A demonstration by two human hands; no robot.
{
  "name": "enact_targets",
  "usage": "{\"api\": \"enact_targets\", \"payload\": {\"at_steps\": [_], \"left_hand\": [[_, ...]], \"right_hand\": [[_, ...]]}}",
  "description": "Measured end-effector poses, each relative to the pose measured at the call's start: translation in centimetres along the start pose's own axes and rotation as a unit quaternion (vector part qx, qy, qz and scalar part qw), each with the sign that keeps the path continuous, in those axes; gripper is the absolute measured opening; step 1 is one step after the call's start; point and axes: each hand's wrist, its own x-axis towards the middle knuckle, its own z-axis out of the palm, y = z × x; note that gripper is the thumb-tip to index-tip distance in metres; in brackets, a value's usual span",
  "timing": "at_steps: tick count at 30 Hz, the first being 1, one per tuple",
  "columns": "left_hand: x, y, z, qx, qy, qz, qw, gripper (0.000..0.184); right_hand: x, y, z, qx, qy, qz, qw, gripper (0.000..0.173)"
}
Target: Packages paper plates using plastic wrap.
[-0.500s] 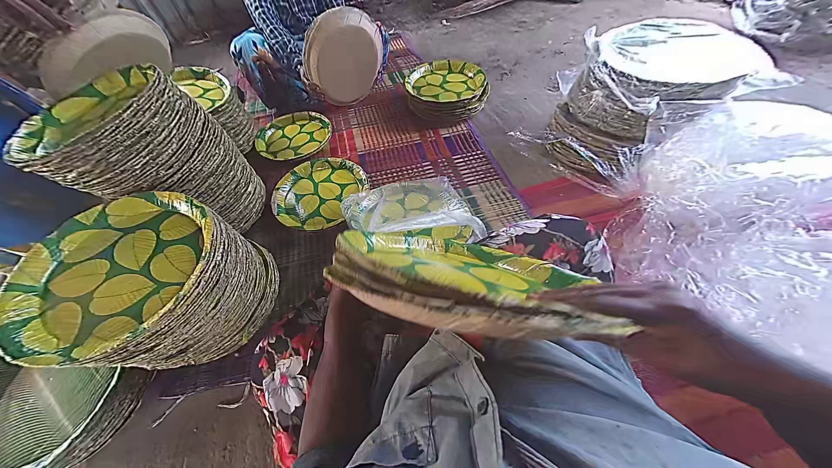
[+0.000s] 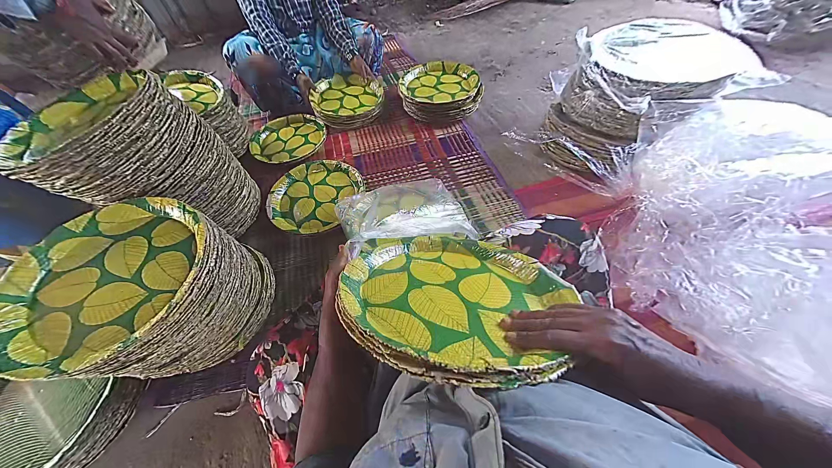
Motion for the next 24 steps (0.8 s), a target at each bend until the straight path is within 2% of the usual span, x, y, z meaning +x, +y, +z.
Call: {"api": "enact_targets", "payload": {"at_steps": [2, 4, 9, 10, 12, 15, 17, 19, 21, 24], "left_hand": [[1.0, -2.2, -0.4, 0.032, 0.023, 0.064, 0.997, 0.047], [1.1, -2.9, -0.5, -0.009, 0.053, 0.131, 0.99, 0.041], [-0.6, -1.9, -1.3, -0.058, 0.05, 0.167, 0.983, 0.024], [-0.6, -2.0, -1.2, -0.034, 0.039, 0.185, 0.981, 0.021], [-1.3, -1.7, 0.0, 0.096, 0.011, 0.228, 0.969, 0.02], [-2.3, -1.0, 3.2, 0.287, -0.004, 0.295, 0.911, 0.028], [-2.6, -0.8, 4.0, 0.366, 0.004, 0.292, 0.884, 0.032], [-2.1, -0.9, 2.9, 0.365, 0.005, 0.264, 0.893, 0.034], [-1.2, -1.5, 1.2, 0.299, 0.013, 0.252, 0.92, 0.033], [-0.1, -2.3, 0.0, 0.193, 0.047, 0.263, 0.944, 0.029]], "right_hand": [[0.5, -0.3, -0.7, -0.001, -0.013, 0.013, 1.0, 0.034], [1.1, -0.3, -1.0, -0.019, -0.01, 0.015, 1.0, 0.033], [3.2, 0.4, -0.4, -0.122, -0.043, 0.026, 0.991, 0.034], [3.9, 0.8, 0.3, -0.134, -0.05, 0.034, 0.989, 0.034], [6.1, 1.5, 2.1, -0.131, -0.092, 0.071, 0.985, 0.033], [12.1, 2.1, 5.2, -0.132, -0.214, 0.157, 0.955, 0.029], [15.8, 2.7, 7.1, -0.12, -0.269, 0.195, 0.935, 0.029], [17.3, 3.5, 9.2, -0.109, -0.259, 0.189, 0.941, 0.029], [17.0, 4.2, 10.3, -0.094, -0.225, 0.157, 0.957, 0.03], [14.6, 5.6, 9.0, -0.068, -0.17, 0.135, 0.974, 0.054]]}}
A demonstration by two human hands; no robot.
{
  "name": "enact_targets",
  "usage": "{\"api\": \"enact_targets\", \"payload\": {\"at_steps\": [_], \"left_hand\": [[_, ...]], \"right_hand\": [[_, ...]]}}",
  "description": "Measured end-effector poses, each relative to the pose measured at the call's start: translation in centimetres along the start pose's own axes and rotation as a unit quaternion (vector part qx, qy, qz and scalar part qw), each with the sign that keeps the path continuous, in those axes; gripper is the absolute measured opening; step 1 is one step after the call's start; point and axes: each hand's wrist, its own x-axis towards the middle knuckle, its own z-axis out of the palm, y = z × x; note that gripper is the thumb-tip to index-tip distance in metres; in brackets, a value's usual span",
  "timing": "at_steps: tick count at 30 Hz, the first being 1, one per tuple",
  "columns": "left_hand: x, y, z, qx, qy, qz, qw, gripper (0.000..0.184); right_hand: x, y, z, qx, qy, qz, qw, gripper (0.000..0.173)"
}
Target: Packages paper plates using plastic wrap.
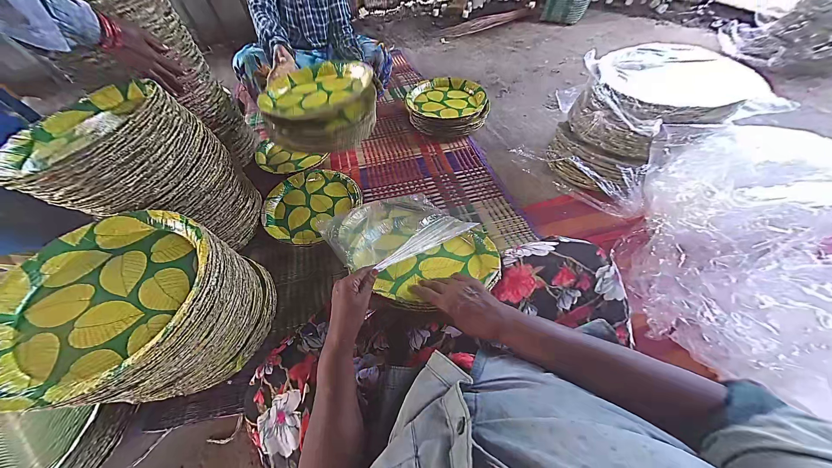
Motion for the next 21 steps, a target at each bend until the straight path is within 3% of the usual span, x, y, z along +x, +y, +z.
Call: {"api": "enact_targets", "payload": {"at_steps": [2, 3, 4, 6, 9, 13, 16, 17, 21], "left_hand": [[0.3, -0.3, 0.2, -0.062, 0.024, -0.007, 0.998, 0.026], [0.4, -0.3, 0.4, -0.072, 0.031, -0.003, 0.997, 0.026], [0.4, -0.2, 0.7, -0.057, 0.034, 0.006, 0.998, 0.026], [0.4, 0.6, 1.4, 0.023, 0.039, 0.034, 0.998, 0.03], [0.0, 2.0, 2.1, 0.075, 0.044, 0.092, 0.992, 0.031], [-1.2, 4.6, 3.9, 0.016, -0.02, 0.161, 0.987, 0.033], [-1.7, 6.1, 5.3, -0.011, -0.042, 0.184, 0.982, 0.034], [-1.8, 6.2, 5.3, -0.019, -0.039, 0.178, 0.983, 0.033], [-1.2, 4.4, 3.5, -0.144, -0.018, 0.123, 0.982, 0.028]], "right_hand": [[-2.2, 2.4, 0.6, -0.002, 0.05, 0.019, 0.999, 0.058], [-3.1, 4.0, 1.2, -0.023, 0.096, 0.025, 0.995, 0.049], [-3.9, 5.3, 1.9, -0.052, 0.147, 0.023, 0.988, 0.038], [-4.8, 6.3, 1.3, -0.107, 0.186, 0.02, 0.976, 0.037], [-5.2, 4.8, -2.0, -0.155, 0.192, 0.027, 0.969, 0.046], [-5.2, 2.9, -4.2, -0.163, 0.159, -0.008, 0.974, 0.044], [-2.1, 0.8, -2.9, -0.116, 0.165, -0.029, 0.979, 0.011], [-0.7, 0.1, -1.9, -0.101, 0.163, -0.016, 0.981, 0.008], [3.2, -1.0, 0.7, -0.06, 0.135, -0.032, 0.989, 0.022]]}}
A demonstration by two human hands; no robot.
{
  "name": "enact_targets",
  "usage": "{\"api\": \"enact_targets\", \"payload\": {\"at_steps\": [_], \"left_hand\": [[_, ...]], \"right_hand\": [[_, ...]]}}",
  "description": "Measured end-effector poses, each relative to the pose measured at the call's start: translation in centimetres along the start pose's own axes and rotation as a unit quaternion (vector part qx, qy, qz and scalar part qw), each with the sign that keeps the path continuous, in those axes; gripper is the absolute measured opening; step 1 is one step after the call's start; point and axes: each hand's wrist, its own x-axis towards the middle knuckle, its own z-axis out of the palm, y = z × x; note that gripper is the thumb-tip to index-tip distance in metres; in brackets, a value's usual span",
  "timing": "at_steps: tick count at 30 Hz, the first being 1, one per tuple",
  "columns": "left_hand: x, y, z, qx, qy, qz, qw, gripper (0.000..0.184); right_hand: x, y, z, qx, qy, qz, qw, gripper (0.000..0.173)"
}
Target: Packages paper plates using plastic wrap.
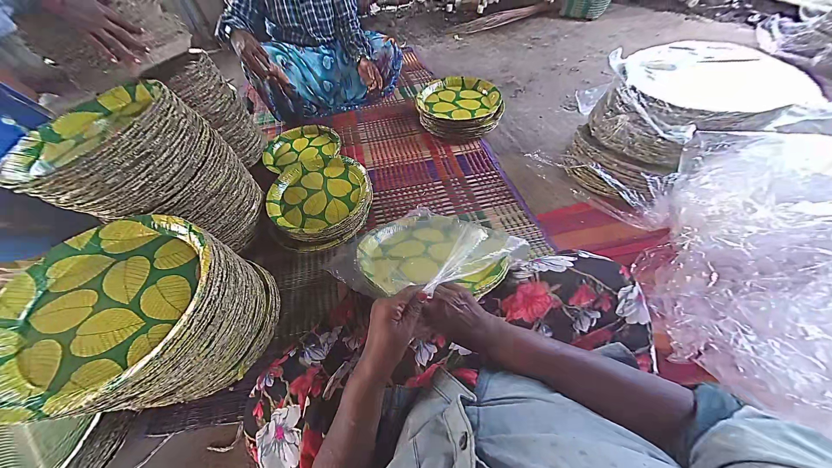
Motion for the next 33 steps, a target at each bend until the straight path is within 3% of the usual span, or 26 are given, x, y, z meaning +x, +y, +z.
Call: {"api": "enact_targets", "payload": {"at_steps": [2, 4, 5, 7, 9, 13, 16, 17, 19, 21, 22, 23, 25, 26, 27, 30, 33], "left_hand": [[-0.2, -0.6, -1.2, -0.066, 0.046, -0.028, 0.996, 0.024], [0.0, -1.1, -2.1, -0.1, 0.083, -0.051, 0.99, 0.023], [0.2, -1.3, -2.5, -0.111, 0.094, -0.059, 0.988, 0.023], [0.3, -1.2, -2.7, -0.116, 0.103, -0.074, 0.985, 0.022], [0.5, -1.1, -2.7, -0.103, 0.096, -0.072, 0.987, 0.022], [0.2, -2.0, -2.7, -0.041, 0.086, -0.047, 0.994, 0.026], [0.3, -2.6, -2.7, 0.038, 0.054, -0.093, 0.993, 0.03], [0.4, -2.7, -2.7, 0.076, 0.007, -0.123, 0.989, 0.033], [0.9, -3.0, -2.2, 0.125, -0.109, -0.179, 0.97, 0.038], [1.3, -3.6, -1.4, 0.142, -0.178, -0.205, 0.952, 0.04], [1.5, -3.8, -1.2, 0.145, -0.191, -0.212, 0.947, 0.04], [1.6, -4.0, -1.1, 0.143, -0.196, -0.217, 0.945, 0.04], [1.8, -4.2, -1.3, 0.126, -0.204, -0.237, 0.941, 0.039], [1.9, -4.2, -1.4, 0.116, -0.212, -0.253, 0.937, 0.038], [2.3, -4.1, -1.5, 0.109, -0.219, -0.266, 0.932, 0.037], [2.9, -3.6, -1.4, 0.128, -0.239, -0.3, 0.915, 0.029], [3.8, -3.4, -0.9, 0.186, -0.305, -0.346, 0.867, 0.031]], "right_hand": [[-0.3, 0.5, -0.4, 0.002, 0.029, -0.012, 1.0, 0.033], [-1.7, 1.7, -1.8, 0.043, -0.025, 0.053, 0.997, 0.049], [-2.7, 2.7, -1.9, 0.041, -0.031, 0.076, 0.996, 0.042], [-4.4, 4.4, -1.1, -0.015, -0.004, 0.093, 0.996, 0.014], [-4.6, 4.3, -0.9, -0.05, 0.037, 0.106, 0.992, 0.008], [-3.6, 3.9, -0.1, -0.032, 0.187, -0.005, 0.982, 0.036], [1.5, 2.6, -4.1, 0.085, 0.282, -0.077, 0.952, 0.034], [4.2, 1.8, -5.8, 0.159, 0.27, -0.081, 0.946, 0.029], [10.3, -0.1, -8.6, 0.346, 0.151, -0.099, 0.921, 0.039], [17.3, -1.7, -9.8, 0.54, -0.002, -0.149, 0.828, 0.051], [20.8, -2.2, -9.3, 0.59, -0.03, -0.154, 0.792, 0.051], [24.2, -2.0, -7.8, 0.595, -0.034, -0.136, 0.791, 0.048], [29.7, -0.4, -2.8, 0.458, -0.031, -0.056, 0.887, 0.041], [31.4, 0.7, 0.3, 0.348, -0.072, -0.004, 0.935, 0.043], [32.3, 1.7, 3.0, 0.255, -0.136, 0.047, 0.956, 0.048], [31.6, 4.1, 11.1, 0.124, -0.227, 0.123, 0.958, 0.047], [29.7, 5.7, 14.8, 0.081, -0.152, 0.09, 0.981, 0.029]]}}
